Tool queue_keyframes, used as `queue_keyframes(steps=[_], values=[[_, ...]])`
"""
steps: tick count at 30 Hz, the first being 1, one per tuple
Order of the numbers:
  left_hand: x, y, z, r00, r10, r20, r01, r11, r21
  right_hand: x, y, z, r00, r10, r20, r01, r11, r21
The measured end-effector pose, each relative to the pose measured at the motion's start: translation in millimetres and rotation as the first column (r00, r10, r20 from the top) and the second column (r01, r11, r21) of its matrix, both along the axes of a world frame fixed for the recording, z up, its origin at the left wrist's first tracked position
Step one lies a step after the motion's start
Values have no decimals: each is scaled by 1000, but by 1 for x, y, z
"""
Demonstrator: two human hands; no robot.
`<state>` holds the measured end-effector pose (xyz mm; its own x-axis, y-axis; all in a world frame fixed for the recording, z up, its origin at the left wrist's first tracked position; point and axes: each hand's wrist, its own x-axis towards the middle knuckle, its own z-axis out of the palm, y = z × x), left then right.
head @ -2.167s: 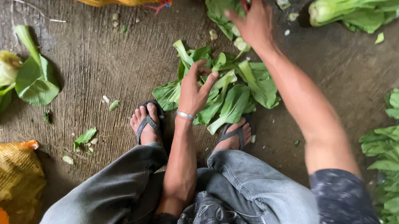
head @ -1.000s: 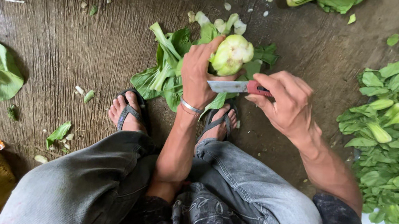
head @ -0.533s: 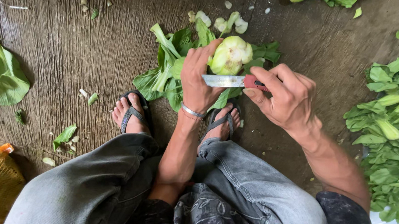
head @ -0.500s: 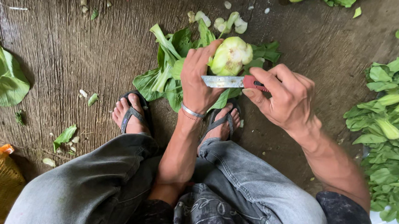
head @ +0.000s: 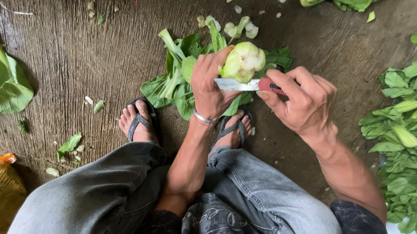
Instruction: The person sits on the floor trimming bok choy, cutting off root ends and damaged outer leaves with a small red-handled knife. They toss the trimmed-off leaves and cores aside and place the trimmed heads into a pile next to a mesh sack of vegetables.
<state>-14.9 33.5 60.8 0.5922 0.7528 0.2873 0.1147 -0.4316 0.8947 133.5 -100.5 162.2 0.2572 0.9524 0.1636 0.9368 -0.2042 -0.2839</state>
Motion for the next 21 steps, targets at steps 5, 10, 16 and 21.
queue_keyframes(steps=[5, 10, 16, 21], values=[[0, -3, -6, 999, 10, -42, -10, 1000, 0, 6, 0, 0, 999, -50, -13, 50, 998, -32], [-2, -4, -10, 999, 31, -13, -31, 999, 22, 1, 0, 0, 997, -60, -44, 57, 997, -52], [-2, -6, -14, 998, 57, 32, -58, 998, 25, -3, 2, -1, 995, -81, -60, 78, 996, -46], [-5, -7, -27, 999, 53, 2, -53, 998, 37, -5, -4, -7, 992, -99, -77, 96, 994, -45]])
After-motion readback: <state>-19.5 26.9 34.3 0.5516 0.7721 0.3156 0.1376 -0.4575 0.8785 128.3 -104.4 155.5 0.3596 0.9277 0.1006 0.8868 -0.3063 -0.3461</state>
